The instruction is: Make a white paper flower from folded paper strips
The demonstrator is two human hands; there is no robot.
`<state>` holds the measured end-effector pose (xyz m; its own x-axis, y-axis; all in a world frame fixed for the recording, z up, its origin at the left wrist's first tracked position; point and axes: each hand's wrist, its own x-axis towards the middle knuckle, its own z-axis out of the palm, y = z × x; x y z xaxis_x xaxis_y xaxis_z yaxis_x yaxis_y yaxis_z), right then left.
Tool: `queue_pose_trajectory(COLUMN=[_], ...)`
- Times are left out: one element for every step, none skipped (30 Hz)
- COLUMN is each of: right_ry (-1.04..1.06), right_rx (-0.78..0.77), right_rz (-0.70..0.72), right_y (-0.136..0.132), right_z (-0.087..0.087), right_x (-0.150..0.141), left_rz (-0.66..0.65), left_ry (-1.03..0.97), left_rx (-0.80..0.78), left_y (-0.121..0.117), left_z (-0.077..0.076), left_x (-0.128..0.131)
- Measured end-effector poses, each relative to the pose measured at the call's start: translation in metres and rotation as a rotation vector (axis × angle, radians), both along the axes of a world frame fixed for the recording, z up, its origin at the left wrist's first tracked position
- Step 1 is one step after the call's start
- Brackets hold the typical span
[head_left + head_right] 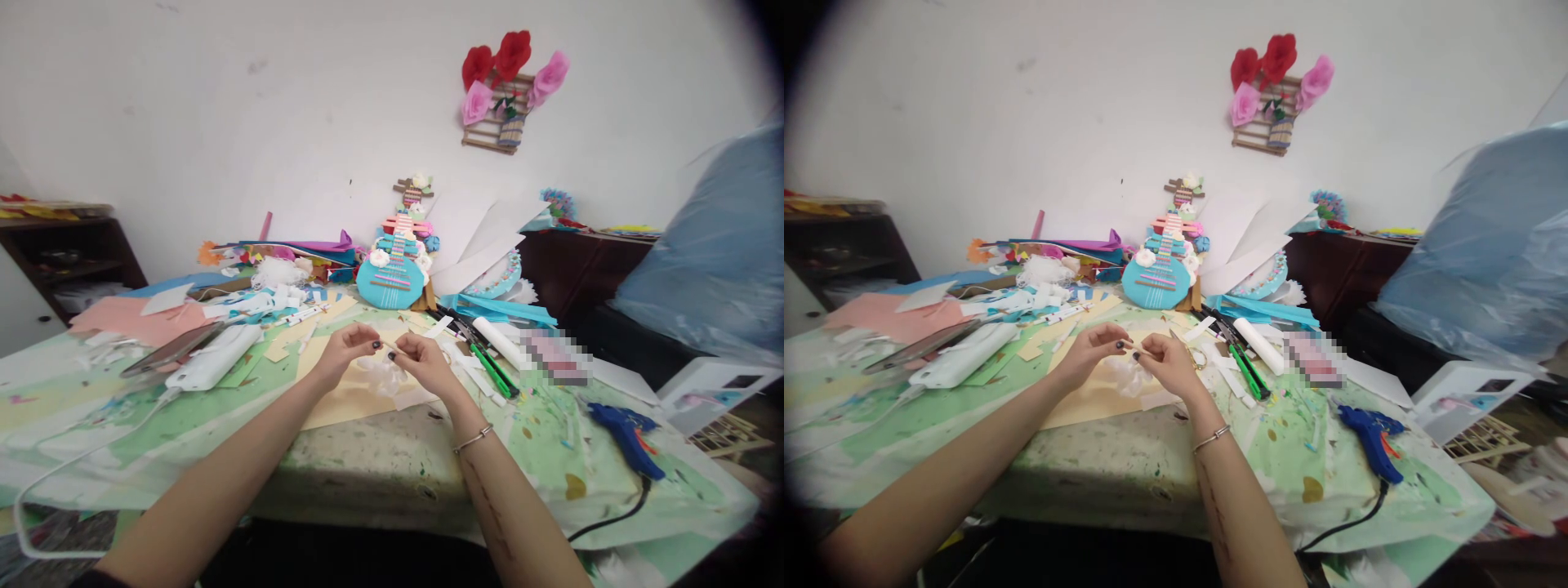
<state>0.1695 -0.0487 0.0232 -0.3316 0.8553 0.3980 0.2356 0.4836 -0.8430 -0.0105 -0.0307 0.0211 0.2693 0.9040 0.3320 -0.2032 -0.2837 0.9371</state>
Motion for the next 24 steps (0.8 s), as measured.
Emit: queue_pose_trajectory(right_ry=[-0.012, -0.018, -0.020, -0.019, -0.015, -0.012, -0.012, -0.015, -0.024, -0.036, -0.051, -0.067, -0.082, -0.094, -0.103, -0.108, -0.111, -0.109, -0.105, -0.097, -0.088, -0.075, -0.058, -0.041], right_rx=[0.010, 0.021, 0.029, 0.033, 0.033, 0.032, 0.031, 0.033, 0.039, 0.051, 0.066, 0.082, 0.095, 0.104, 0.109, 0.111, 0.112, 0.112, 0.112, 0.113, 0.111, 0.108, 0.101, 0.093], right_rz=[0.002, 0.001, 0.001, 0.002, 0.005, 0.009, 0.015, 0.018, 0.017, 0.008, -0.007, -0.025, -0.043, -0.060, -0.074, -0.084, -0.091, -0.097, -0.101, -0.104, -0.105, -0.103, -0.097, -0.091], right_y=[0.000, 0.000, -0.001, -0.001, -0.001, -0.001, -0.002, -0.002, -0.002, -0.003, -0.003, -0.003, -0.003, -0.002, -0.002, -0.002, -0.002, -0.001, -0.001, -0.001, 0.000, 0.000, 0.000, 0.001], right_z=[0.000, 0.000, 0.000, 0.000, 0.001, 0.001, 0.001, 0.002, 0.002, 0.002, 0.002, 0.002, 0.002, 0.002, 0.001, 0.001, 0.000, 0.000, -0.001, -0.001, -0.002, -0.002, -0.002, -0.002], right_x=[0.000, 0.000, 0.000, 0.000, 0.000, 0.000, 0.000, 0.000, 0.000, 0.000, 0.000, 0.000, 0.000, 0.000, -0.001, -0.001, -0.001, -0.002, -0.002, -0.002, -0.003, -0.003, -0.003, -0.003], left_rz=[-0.021, -0.050, -0.087, -0.125, -0.159, -0.188, -0.214, -0.243, -0.272, -0.301, -0.328, -0.349, -0.361, -0.363, -0.354, -0.339, -0.322, -0.306, -0.295, -0.290, -0.290, -0.293, -0.296, -0.299], left_ry=[0.029, 0.054, 0.074, 0.089, 0.100, 0.111, 0.117, 0.120, 0.120, 0.119, 0.117, 0.117, 0.116, 0.116, 0.113, 0.108, 0.101, 0.092, 0.084, 0.075, 0.066, 0.056, 0.046, 0.036], left_rx=[-0.006, -0.022, -0.040, -0.054, -0.061, -0.062, -0.061, -0.062, -0.067, -0.073, -0.077, -0.078, -0.075, -0.071, -0.067, -0.063, -0.060, -0.059, -0.060, -0.064, -0.070, -0.078, -0.086, -0.096], left_y=[0.000, 0.001, 0.001, 0.001, 0.001, 0.001, 0.001, 0.001, 0.001, 0.000, 0.000, -0.001, -0.001, -0.002, -0.002, -0.002, -0.001, -0.001, 0.000, 0.000, 0.001, 0.001, 0.002, 0.002], left_z=[-0.001, -0.002, -0.003, -0.004, -0.005, -0.006, -0.007, -0.007, -0.007, -0.007, -0.007, -0.007, -0.008, -0.008, -0.008, -0.009, -0.010, -0.011, -0.012, -0.013, -0.014, -0.014, -0.015, -0.014], left_x=[0.001, 0.001, 0.001, 0.002, 0.002, 0.002, 0.002, 0.002, 0.002, 0.003, 0.003, 0.004, 0.004, 0.005, 0.006, 0.007, 0.007, 0.008, 0.008, 0.008, 0.008, 0.008, 0.008, 0.007])
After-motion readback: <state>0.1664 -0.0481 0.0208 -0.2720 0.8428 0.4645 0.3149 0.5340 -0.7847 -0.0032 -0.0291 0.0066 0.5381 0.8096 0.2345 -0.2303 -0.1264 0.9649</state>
